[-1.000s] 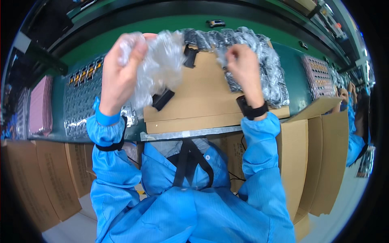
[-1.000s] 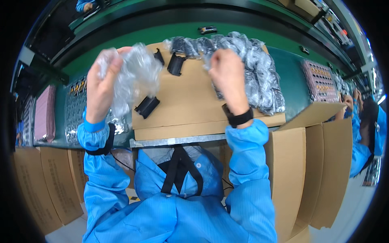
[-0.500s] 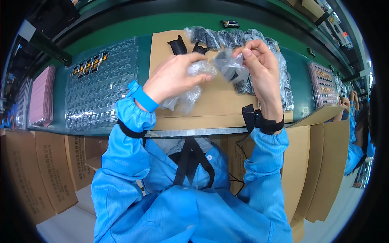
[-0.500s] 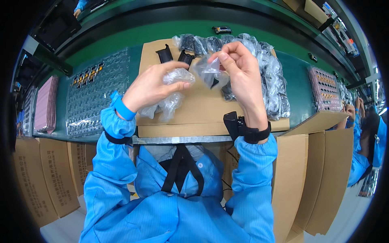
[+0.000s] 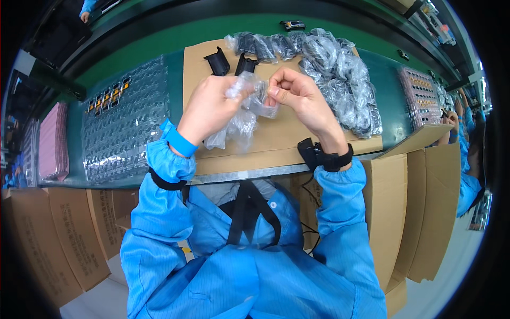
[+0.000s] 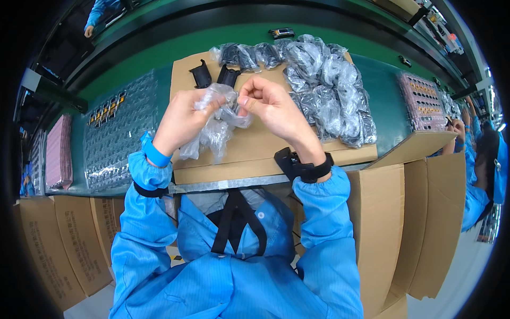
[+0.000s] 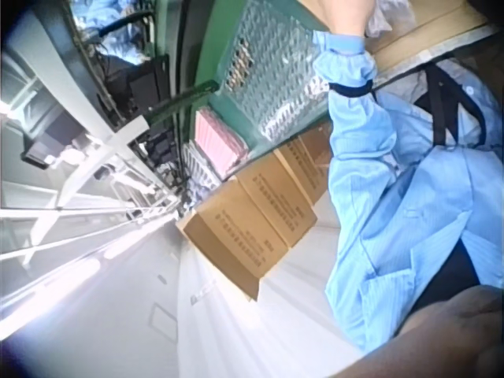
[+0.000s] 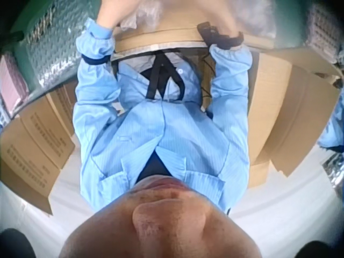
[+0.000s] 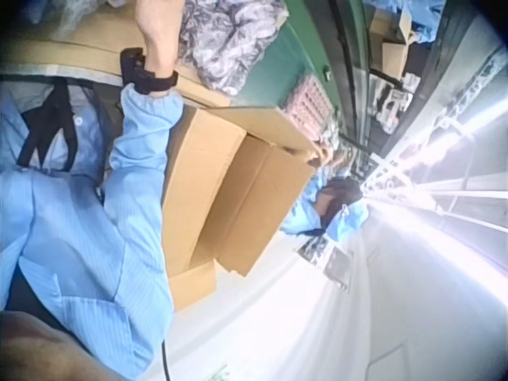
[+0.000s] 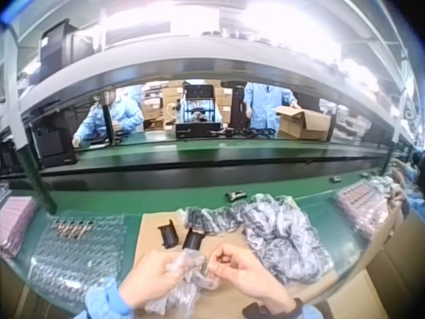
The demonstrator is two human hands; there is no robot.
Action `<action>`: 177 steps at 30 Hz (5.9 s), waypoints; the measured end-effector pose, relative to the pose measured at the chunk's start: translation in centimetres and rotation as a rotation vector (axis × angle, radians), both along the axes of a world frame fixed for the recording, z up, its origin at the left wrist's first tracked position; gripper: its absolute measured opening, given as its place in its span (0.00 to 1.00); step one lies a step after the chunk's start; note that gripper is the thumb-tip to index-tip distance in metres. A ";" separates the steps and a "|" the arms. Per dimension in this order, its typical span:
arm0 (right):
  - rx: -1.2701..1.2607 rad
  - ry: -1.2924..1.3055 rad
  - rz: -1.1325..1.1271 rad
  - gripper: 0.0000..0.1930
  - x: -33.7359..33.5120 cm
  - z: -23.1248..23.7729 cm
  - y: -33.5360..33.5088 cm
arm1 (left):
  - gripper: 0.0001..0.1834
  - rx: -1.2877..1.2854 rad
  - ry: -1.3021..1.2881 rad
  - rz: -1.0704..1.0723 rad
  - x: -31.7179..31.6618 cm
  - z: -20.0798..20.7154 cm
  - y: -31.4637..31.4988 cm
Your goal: Manually assemble internal electronic parts into a small plastic housing component.
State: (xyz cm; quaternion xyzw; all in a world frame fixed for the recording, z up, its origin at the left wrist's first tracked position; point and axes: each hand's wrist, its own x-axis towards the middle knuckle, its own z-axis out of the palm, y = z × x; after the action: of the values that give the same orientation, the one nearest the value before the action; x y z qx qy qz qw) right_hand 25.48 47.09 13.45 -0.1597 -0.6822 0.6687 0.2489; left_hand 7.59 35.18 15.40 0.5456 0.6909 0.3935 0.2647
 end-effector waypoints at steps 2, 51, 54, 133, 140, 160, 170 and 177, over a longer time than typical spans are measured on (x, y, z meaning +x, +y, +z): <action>0.118 -0.130 -0.009 0.06 -0.4 1.2 0.7 | 0.16 0.063 0.348 -0.028 -0.4 -0.6 -0.1; 0.606 -0.060 -0.367 0.10 -7.6 1.9 -1.3 | 0.09 0.378 0.309 0.130 -2.9 3.2 -1.2; 0.642 -0.068 -0.424 0.10 -7.5 2.2 -2.0 | 0.07 0.275 0.339 0.201 -3.2 3.0 -1.4; 0.914 -0.512 -0.285 0.31 2.0 -0.4 -5.0 | 0.24 -0.121 0.508 0.406 0.8 -3.3 -9.8; 0.953 -0.539 -0.315 0.23 -2.4 -1.1 -3.9 | 0.24 -0.222 0.568 0.471 0.0 -3.5 -7.0; -0.418 0.044 0.057 0.16 -2.0 0.8 -7.1 | 0.15 0.210 0.092 0.233 2.3 3.6 -7.0; -0.391 0.052 -0.201 0.10 1.4 -0.9 -4.4 | 0.06 0.090 0.060 0.279 0.3 4.0 -6.8; -0.317 -0.025 -0.343 0.07 3.4 -3.1 -3.5 | 0.06 0.268 0.053 0.216 1.0 4.1 -5.4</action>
State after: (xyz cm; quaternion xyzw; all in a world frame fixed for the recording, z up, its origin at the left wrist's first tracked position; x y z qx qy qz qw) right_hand 28.91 43.56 10.33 -0.3188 -0.5347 0.7131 0.3223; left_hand 8.62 29.80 19.47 0.5087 0.6935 0.4939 0.1276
